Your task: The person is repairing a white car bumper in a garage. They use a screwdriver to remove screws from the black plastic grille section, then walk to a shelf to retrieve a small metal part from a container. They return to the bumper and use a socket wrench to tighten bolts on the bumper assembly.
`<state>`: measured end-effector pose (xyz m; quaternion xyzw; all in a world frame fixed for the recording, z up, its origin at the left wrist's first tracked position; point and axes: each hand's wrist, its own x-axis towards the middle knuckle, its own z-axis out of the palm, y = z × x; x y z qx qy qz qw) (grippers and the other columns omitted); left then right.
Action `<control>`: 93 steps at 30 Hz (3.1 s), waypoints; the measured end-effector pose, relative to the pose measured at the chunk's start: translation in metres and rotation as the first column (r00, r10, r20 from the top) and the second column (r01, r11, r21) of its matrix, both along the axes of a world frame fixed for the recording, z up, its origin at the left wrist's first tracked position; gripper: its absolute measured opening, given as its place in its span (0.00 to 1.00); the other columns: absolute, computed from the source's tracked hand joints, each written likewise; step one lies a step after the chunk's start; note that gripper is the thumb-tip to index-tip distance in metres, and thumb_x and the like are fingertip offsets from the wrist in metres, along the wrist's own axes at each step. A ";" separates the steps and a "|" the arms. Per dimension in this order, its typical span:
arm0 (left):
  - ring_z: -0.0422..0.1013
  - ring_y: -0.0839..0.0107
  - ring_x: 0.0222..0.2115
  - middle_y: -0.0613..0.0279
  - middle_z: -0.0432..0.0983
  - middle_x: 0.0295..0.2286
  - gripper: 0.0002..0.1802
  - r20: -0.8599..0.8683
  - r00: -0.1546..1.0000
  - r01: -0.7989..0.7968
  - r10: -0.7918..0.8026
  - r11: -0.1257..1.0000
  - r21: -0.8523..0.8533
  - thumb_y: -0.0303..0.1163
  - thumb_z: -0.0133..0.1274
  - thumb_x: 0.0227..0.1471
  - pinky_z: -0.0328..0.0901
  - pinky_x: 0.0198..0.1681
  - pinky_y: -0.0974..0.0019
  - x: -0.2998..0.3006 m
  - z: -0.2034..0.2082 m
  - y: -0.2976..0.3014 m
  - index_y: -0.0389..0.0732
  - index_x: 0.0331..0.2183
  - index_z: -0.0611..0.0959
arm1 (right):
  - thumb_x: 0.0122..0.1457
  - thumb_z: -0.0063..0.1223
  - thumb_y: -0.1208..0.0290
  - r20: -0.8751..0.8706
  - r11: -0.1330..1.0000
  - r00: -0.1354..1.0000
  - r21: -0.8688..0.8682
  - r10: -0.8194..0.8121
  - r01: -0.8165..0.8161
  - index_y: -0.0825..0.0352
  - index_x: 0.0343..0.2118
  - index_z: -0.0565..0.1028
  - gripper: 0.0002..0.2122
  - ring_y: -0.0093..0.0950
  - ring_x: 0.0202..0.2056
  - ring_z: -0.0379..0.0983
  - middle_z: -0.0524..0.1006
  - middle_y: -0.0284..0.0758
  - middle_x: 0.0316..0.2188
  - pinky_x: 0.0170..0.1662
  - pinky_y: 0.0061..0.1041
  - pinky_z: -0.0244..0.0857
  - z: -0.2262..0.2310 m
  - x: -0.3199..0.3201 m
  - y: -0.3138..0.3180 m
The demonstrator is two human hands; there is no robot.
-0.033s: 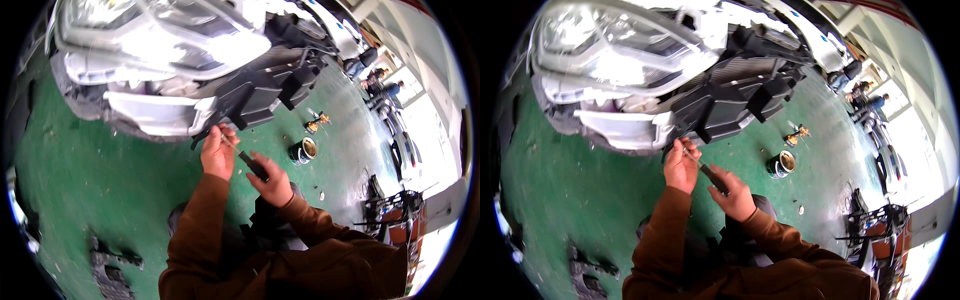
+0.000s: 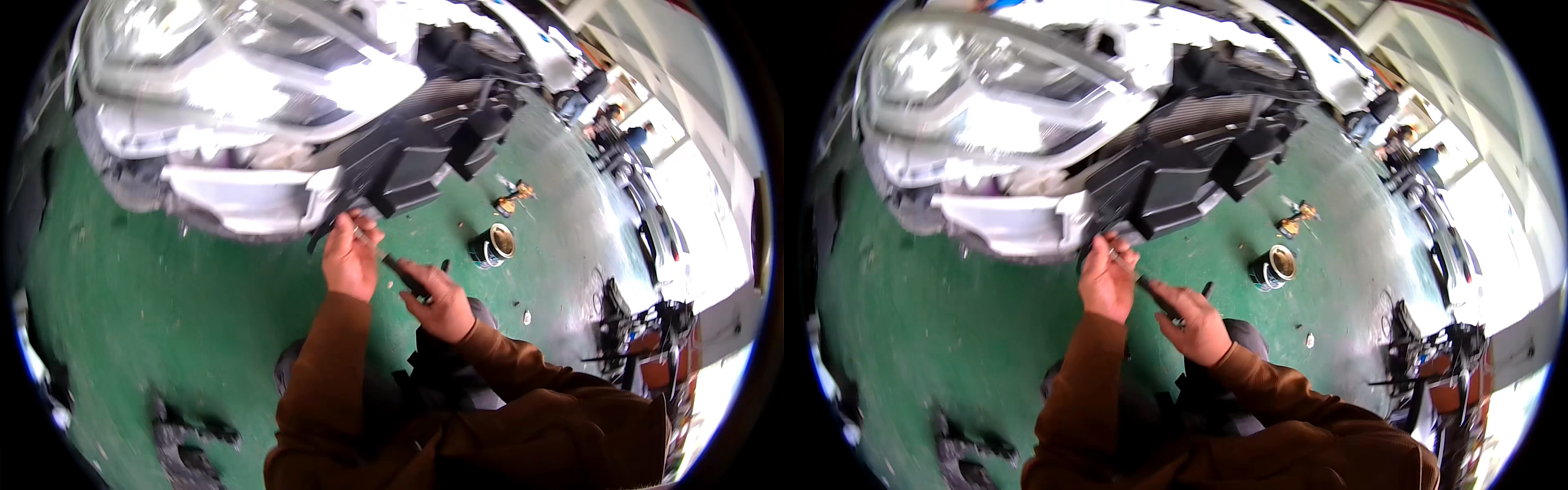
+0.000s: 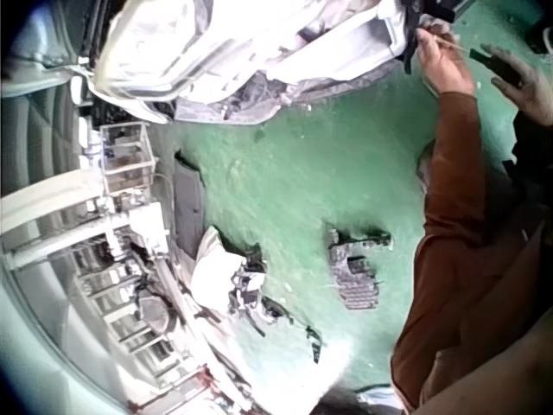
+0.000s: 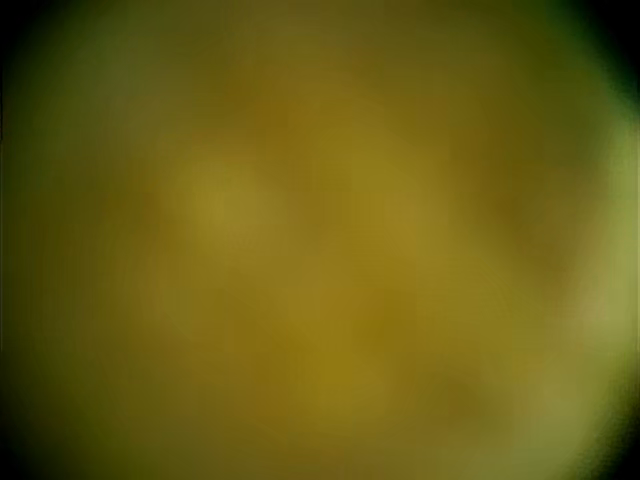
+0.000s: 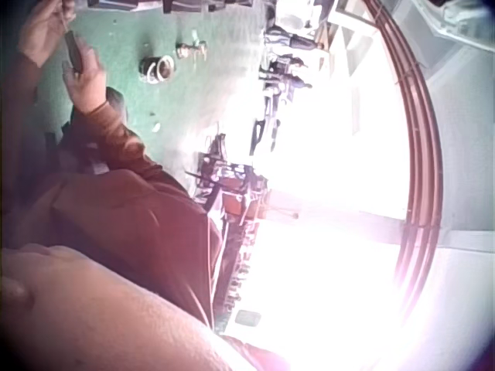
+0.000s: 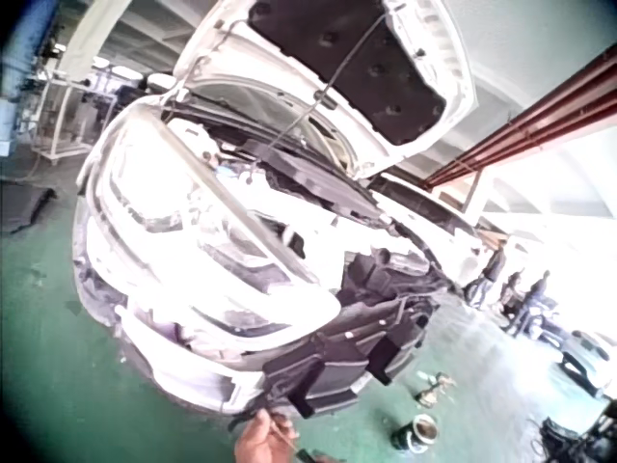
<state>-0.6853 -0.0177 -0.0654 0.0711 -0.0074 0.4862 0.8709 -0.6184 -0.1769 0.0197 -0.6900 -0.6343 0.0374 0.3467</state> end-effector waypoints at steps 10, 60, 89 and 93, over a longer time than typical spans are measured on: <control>0.64 0.76 0.31 0.68 0.71 0.34 0.18 -0.028 0.997 0.079 -0.078 0.996 0.038 0.44 0.51 0.64 0.62 0.39 0.69 -0.005 0.004 0.003 0.39 0.44 0.74 | 0.57 0.60 0.67 0.276 0.994 0.957 0.086 -0.085 0.063 0.58 0.58 0.72 0.24 0.30 0.31 0.71 0.72 0.31 0.29 0.36 0.30 0.66 -0.017 0.006 -0.007; 0.69 0.75 0.33 0.62 0.75 0.41 0.21 -0.076 0.994 0.086 -0.083 0.995 0.043 0.42 0.47 0.66 0.66 0.47 0.70 -0.009 0.009 0.011 0.34 0.49 0.73 | 0.66 0.52 0.68 -0.912 0.973 -0.397 -0.012 -0.104 -0.230 0.57 0.60 0.68 0.19 0.15 0.19 0.53 0.66 0.25 0.26 0.21 0.16 0.46 -0.022 0.004 0.003; 0.74 0.77 0.35 0.65 0.78 0.43 0.19 -0.007 0.991 0.136 -0.137 0.980 0.142 0.44 0.48 0.65 0.71 0.43 0.71 -0.014 -0.006 0.021 0.39 0.47 0.75 | 0.53 0.58 0.71 0.156 0.995 0.986 -0.071 -0.055 0.067 0.60 0.64 0.65 0.32 0.40 0.40 0.72 0.76 0.39 0.36 0.51 0.45 0.63 -0.023 0.014 -0.035; 0.75 0.76 0.38 0.63 0.79 0.45 0.21 -0.026 0.993 0.121 -0.119 0.982 0.144 0.44 0.49 0.64 0.71 0.45 0.71 -0.009 -0.006 0.016 0.37 0.49 0.75 | 0.61 0.57 0.62 -0.143 0.976 0.966 -0.043 -0.215 0.211 0.59 0.62 0.67 0.25 0.36 0.41 0.75 0.79 0.38 0.36 0.44 0.40 0.67 -0.057 0.007 -0.033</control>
